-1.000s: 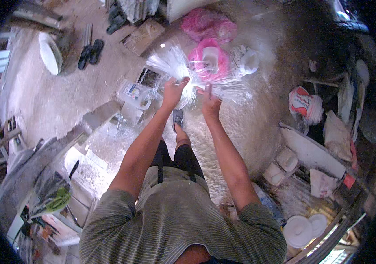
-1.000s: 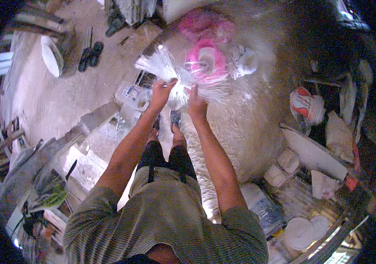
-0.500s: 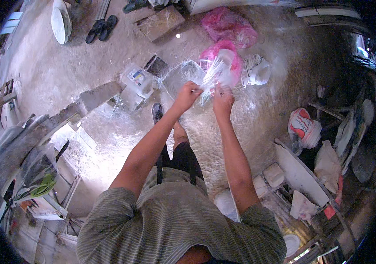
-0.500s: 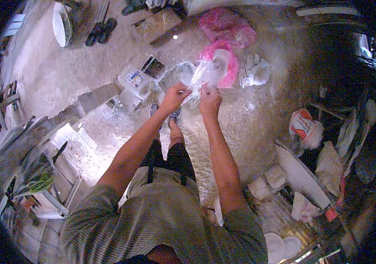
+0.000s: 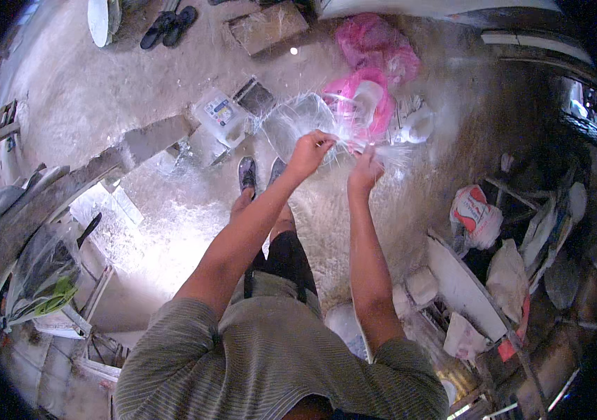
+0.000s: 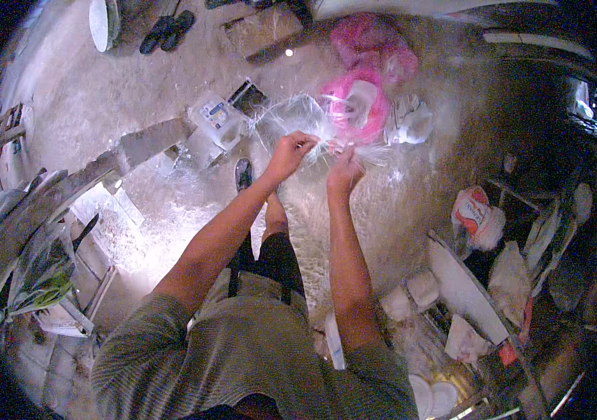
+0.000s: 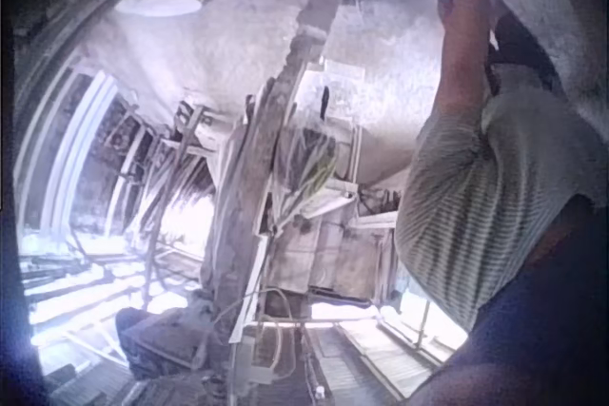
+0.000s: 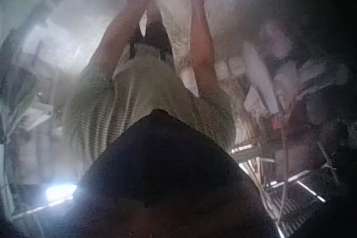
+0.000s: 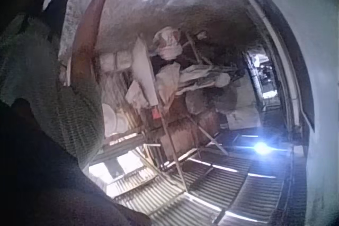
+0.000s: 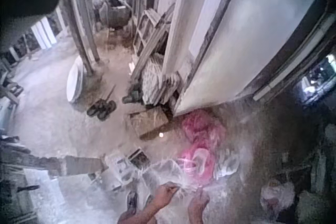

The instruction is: The person pulls white fibrous strands from a bundle, separates them, and lays them in parallel lines along a long wooden mold. They smooth and press the fibers into place by hand, repeating the process along the length of the mold.

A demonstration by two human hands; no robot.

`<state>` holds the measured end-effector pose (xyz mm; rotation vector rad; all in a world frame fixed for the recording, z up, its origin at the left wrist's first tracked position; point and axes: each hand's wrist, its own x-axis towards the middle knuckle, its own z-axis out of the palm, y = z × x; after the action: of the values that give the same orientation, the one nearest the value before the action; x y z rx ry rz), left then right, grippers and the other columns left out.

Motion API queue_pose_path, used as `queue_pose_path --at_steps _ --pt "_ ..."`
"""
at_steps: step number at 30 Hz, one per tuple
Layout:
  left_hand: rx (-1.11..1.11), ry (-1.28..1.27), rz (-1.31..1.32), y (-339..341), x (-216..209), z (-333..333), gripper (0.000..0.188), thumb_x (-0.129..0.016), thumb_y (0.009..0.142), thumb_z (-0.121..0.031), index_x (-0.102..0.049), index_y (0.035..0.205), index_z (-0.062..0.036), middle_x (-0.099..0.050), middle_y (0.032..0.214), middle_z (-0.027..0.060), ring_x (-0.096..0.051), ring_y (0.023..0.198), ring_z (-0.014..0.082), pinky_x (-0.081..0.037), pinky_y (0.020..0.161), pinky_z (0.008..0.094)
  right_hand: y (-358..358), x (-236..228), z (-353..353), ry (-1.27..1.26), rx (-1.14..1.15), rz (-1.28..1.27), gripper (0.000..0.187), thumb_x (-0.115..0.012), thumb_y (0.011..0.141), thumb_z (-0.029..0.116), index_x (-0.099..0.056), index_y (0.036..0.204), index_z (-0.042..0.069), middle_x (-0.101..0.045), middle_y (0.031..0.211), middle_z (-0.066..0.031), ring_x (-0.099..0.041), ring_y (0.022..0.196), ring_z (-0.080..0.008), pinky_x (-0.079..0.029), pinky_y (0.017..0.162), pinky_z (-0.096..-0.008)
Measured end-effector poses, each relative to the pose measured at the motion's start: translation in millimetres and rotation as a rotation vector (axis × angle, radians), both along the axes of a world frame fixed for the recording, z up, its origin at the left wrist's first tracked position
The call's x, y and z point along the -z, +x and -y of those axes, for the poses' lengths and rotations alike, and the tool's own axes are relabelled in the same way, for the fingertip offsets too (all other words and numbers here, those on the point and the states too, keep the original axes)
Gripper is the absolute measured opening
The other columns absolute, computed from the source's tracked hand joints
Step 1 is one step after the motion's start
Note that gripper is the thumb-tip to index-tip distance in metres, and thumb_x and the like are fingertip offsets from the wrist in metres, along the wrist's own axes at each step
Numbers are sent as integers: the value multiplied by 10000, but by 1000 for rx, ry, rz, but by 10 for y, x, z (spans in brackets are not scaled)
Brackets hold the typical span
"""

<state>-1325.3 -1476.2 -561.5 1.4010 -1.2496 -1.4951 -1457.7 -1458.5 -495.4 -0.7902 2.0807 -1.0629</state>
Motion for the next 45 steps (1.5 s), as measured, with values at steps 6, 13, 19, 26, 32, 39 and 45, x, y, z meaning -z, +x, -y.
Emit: queue_pose_path --at_steps 6,13,19,26,32,39,45 --pt "-100 196 -8 45 125 65 260 -669 929 -178 -712 1127 -16 -714 937 144 -689 771 178 -543 711 314 115 -126 68 -174 55 205 386 -522 1027 245 -666 943 -103 -640 823 -117 -659 774 -178 -576 691 -357" --pt "-238 178 -192 207 -47 28 289 -693 917 -128 -680 1180 -7 -686 878 44 -650 790 126 -523 726 267 -36 298 237 183 -137 -194 452 -485 1039 297 -680 1022 -110 -684 711 -192 -663 648 -232 -522 659 -404" --pt "-432 241 -160 431 231 78 296 -723 877 -96 -678 1152 5 -657 850 23 -593 755 87 -494 698 239 -47 388 137 38 -30 -142 611 -469 1034 398 -682 786 -118 -715 705 -180 -636 576 -257 -496 660 -404" --pt "-352 317 -253 312 448 -8 335 -731 865 -79 -645 1185 -32 -602 865 -22 -552 774 77 -480 733 236 -151 626 89 152 -121 -168 582 -451 1040 384 -702 810 -88 -716 772 -221 -688 706 -313 -507 755 -419" --pt "458 -16 536 340 1393 -478 778 -816 774 -284 -452 1439 -109 -469 1430 213 -433 1335 357 -353 1110 441 -304 1884 -140 595 -533 -227 635 -644 909 441 -554 1256 -83 -610 1195 -291 -610 1104 -409 -475 960 -460" --pt "115 215 159 650 1948 -558 780 -747 839 -136 -349 1508 -95 -303 1576 181 -287 1460 316 -222 1196 434 22 3543 -121 537 -541 -121 1018 -839 742 378 -292 1495 -34 -296 1509 -338 -383 1384 -401 -320 1143 -478" --pt "-215 507 -69 1065 2624 -1031 710 -688 889 -48 -330 1502 -59 -378 1535 136 -338 1428 250 -249 1178 415 494 5361 393 520 -767 -543 1219 -864 631 526 -229 1529 1 -131 1542 -370 -90 1468 -480 -96 1179 -627"
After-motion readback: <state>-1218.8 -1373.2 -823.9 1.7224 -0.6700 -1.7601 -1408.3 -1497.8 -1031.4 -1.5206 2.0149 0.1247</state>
